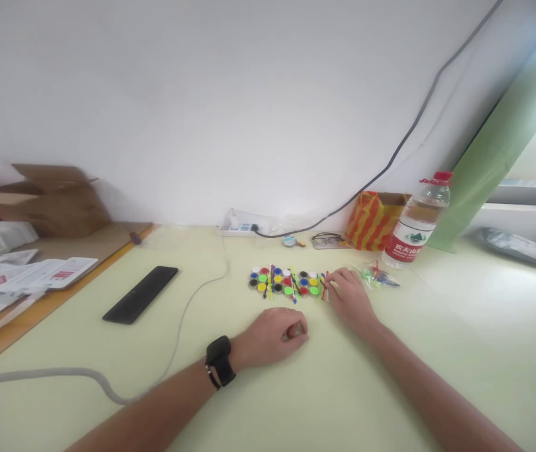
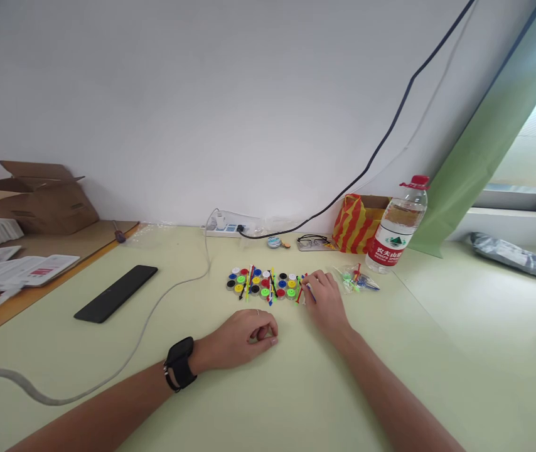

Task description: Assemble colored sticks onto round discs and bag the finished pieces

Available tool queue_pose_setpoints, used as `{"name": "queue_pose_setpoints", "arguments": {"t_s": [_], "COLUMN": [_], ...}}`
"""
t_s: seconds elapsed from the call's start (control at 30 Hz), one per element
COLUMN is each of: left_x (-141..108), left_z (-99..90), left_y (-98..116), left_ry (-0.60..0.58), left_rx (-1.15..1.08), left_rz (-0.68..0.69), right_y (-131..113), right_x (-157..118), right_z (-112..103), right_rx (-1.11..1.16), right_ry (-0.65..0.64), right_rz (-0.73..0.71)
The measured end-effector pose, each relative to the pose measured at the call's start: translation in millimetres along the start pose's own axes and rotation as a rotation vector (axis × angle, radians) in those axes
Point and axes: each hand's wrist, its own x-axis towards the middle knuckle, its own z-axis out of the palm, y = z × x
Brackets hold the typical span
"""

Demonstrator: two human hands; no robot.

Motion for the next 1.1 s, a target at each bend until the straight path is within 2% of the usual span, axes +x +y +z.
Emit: {"name": "queue_pose_setpoints", "arguments": {"t_s": [0.23, 0.37, 0.47, 0.77, 1.1], "left_x": [0, 0, 0, -1, 0], "left_z": [0.5, 0.3, 0.1, 0.1, 0.1], "left_y": [-1, 0, 0, 0, 0], "left_ry": [0.005, 0.003, 0.003, 0.001, 0.000], "left_rx": [-0.004, 0.001, 0.003, 0.010, 0.013], "left_rz": [0.018, 0.021, 0.021, 0.017, 0.018], "right_y": [-3, -6, -10, -28, -31], "right_x": [4, -1, -5, -13, -11], "right_z": [-17, -16, -14, -12, -12], "right_rx": [0.043, 0.310, 0.449, 0.375, 0.280], "right_ry": [0.054, -0.036, -0.118, -0.214, -0.258], "right_rz": [0.087, 0.248, 0.270, 0.121, 0.182]}}
